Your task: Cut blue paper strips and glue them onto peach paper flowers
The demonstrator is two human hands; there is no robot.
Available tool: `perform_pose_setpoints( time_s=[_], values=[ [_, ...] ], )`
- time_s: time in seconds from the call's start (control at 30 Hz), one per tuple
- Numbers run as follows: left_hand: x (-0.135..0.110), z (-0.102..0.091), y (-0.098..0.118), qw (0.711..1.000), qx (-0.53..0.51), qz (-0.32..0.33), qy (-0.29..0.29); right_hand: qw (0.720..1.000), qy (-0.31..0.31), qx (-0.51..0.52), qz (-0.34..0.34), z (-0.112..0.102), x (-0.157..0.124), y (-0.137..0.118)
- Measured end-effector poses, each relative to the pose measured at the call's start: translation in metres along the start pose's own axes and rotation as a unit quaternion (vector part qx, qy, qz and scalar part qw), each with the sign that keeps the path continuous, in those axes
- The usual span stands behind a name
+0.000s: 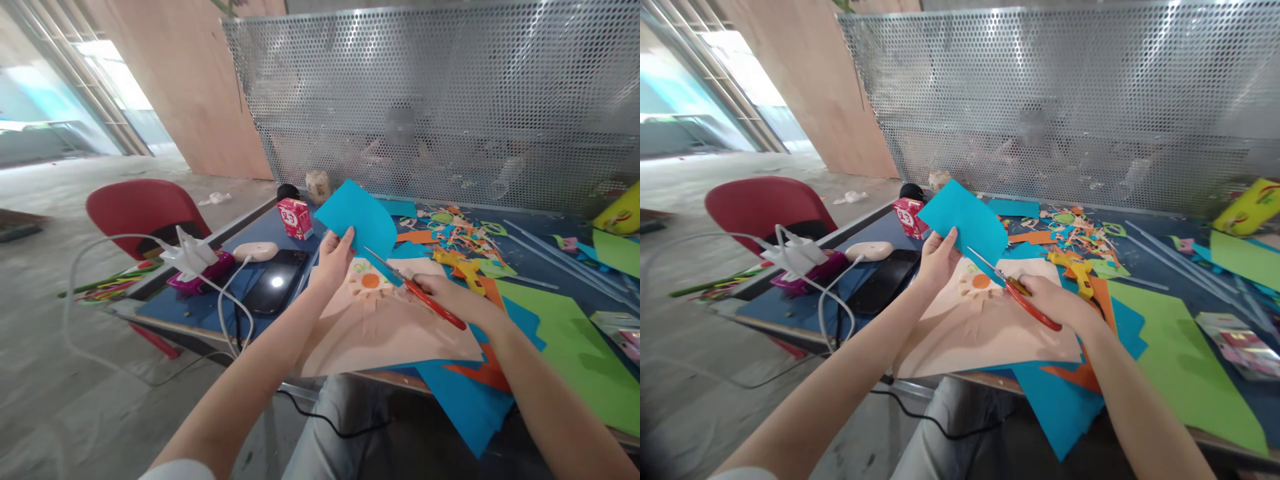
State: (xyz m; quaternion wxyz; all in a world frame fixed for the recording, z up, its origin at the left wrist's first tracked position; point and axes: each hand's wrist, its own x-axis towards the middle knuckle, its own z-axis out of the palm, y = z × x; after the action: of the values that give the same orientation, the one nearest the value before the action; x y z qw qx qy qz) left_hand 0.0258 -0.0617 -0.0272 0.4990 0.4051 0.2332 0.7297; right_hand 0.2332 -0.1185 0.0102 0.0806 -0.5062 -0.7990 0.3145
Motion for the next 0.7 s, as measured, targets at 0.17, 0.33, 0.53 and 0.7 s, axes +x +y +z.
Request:
perform_pose_setpoints(
  time_s=[0.17,0.33,0.53,0.7],
  values=[
    [-0.003,0.003,-0.001,1.0,-0.011,-0.001,-0.004,1.0,-0.003,-0.004,0.022,-0.001,-0.002,-0.006],
    [-0.003,0.002,-0.001,1.0,-0.004,-0.005,0.0,0.999,-0.011,0.004,0.036,0.0,-0.001,-0.006],
    [-0.003,0.002,-0.001,1.0,0.0,-0.009,-0.001,0.999,-0.018,0.001,0.039,-0.002,-0.002,-0.011],
    [-0.005,0.003,-0.001,1.0,0.0,-0.022,-0.016,1.0,-0.012,0.006,0.012,-0.003,-0.003,-0.015]
  ],
)
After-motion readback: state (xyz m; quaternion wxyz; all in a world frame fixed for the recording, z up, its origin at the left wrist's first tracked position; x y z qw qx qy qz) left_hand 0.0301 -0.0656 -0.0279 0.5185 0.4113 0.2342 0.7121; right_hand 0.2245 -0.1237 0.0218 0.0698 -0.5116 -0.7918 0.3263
